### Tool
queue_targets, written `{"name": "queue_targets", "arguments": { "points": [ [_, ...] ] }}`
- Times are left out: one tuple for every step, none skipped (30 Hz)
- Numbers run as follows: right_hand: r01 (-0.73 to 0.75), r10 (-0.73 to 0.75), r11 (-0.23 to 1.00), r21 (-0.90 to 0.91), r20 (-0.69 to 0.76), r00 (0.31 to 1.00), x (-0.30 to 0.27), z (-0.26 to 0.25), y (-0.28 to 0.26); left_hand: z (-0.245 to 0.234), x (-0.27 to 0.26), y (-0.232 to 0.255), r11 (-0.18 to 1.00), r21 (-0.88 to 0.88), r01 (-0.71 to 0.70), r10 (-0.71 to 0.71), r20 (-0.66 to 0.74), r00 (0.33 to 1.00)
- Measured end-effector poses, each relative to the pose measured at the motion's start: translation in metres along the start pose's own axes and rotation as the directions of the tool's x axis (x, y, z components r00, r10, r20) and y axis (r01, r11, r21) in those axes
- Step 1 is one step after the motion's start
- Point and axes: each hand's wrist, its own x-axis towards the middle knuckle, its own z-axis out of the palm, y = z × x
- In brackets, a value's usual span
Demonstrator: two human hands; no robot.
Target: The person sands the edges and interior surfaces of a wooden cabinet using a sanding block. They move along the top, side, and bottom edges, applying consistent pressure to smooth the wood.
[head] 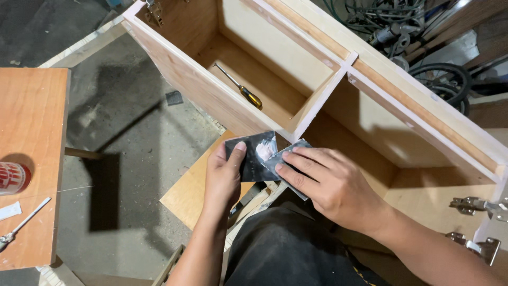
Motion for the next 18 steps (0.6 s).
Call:
{"name": "queue_targets", "arguments": {
  "points": [
    [-0.007,0.007,1.000,0.000,0.001,1.000,0.000,0.000,-0.002,0.002,-0.002,0.002,1.000,0.003,0.005,-0.005,0.005,1.000],
    [-0.001,0.000,0.999,-0.038,-0.009,1.000,0.000,0.000,-0.004,0.003,-0.003,0.003,0.999,0.038,0.022,-0.022,0.015,1.000],
    [0.004,-0.005,0.997,-0.077,-0.020,1.000,-0.001,0.001,-0.006,0.005,-0.004,0.005,0.996,0.076,0.039,-0.041,0.026,0.999],
    [-0.005,0.004,0.997,-0.077,-0.020,1.000,-0.003,0.004,-0.006,0.008,-0.007,0.010,0.996,0.080,0.044,-0.047,0.032,0.998],
    [-0.014,0.013,0.998,-0.069,-0.013,1.000,-0.007,0.008,-0.007,0.011,-0.010,0.014,0.992,0.099,0.082,-0.086,0.042,0.995],
    [-0.022,0.021,0.998,-0.061,-0.006,1.000,-0.011,0.011,-0.007,0.014,-0.013,0.018,0.986,0.119,0.119,-0.126,0.051,0.991],
    [-0.026,0.025,0.998,-0.061,-0.007,1.000,-0.012,0.011,-0.010,0.014,-0.011,0.013,0.985,0.122,0.121,-0.128,0.053,0.990],
    [-0.032,0.032,0.998,-0.047,-0.007,0.999,-0.013,0.011,-0.012,0.013,-0.010,0.007,0.986,0.148,0.084,-0.095,0.072,0.993],
    [-0.038,0.038,0.999,-0.030,-0.008,0.999,-0.015,0.012,-0.015,0.012,-0.009,0.002,0.984,0.173,0.046,-0.062,0.088,0.994],
    [-0.041,0.040,0.999,-0.026,-0.008,0.999,-0.018,0.014,-0.016,0.014,-0.012,0.005,0.983,0.176,0.049,-0.065,0.086,0.994],
    [-0.044,0.044,0.999,-0.012,-0.015,0.999,-0.022,0.016,-0.017,0.017,-0.015,0.007,0.980,0.195,0.039,-0.057,0.084,0.995],
    [-0.047,0.047,0.999,0.003,-0.022,0.999,-0.026,0.017,-0.018,0.021,-0.018,0.010,0.976,0.215,0.029,-0.048,0.083,0.995],
    [-0.048,0.048,0.999,-0.001,-0.025,0.999,-0.031,0.010,-0.020,0.021,-0.020,0.007,0.976,0.216,0.025,-0.044,0.087,0.995],
    [-0.035,0.031,0.996,0.082,0.039,0.999,-0.035,0.003,-0.021,0.021,-0.021,0.005,0.983,0.186,0.006,-0.021,0.082,0.996],
    [-0.025,0.007,0.986,0.167,0.104,0.995,-0.040,-0.004,-0.021,0.022,-0.022,0.002,0.988,0.155,-0.013,0.001,0.075,0.997],
    [-0.024,0.007,0.986,0.164,0.102,0.995,-0.050,-0.012,-0.014,0.017,-0.015,0.003,0.988,0.154,-0.016,0.004,0.077,0.997],
    [-0.067,0.017,0.961,0.267,0.186,0.982,-0.062,-0.021,-0.009,0.012,-0.012,0.003,1.000,0.022,-0.002,0.002,-0.026,1.000],
    [-0.117,0.016,0.924,0.363,0.269,0.963,-0.074,-0.029,-0.004,0.007,-0.008,0.003,0.994,-0.111,-0.003,-0.011,-0.127,0.992]
  ]
}}
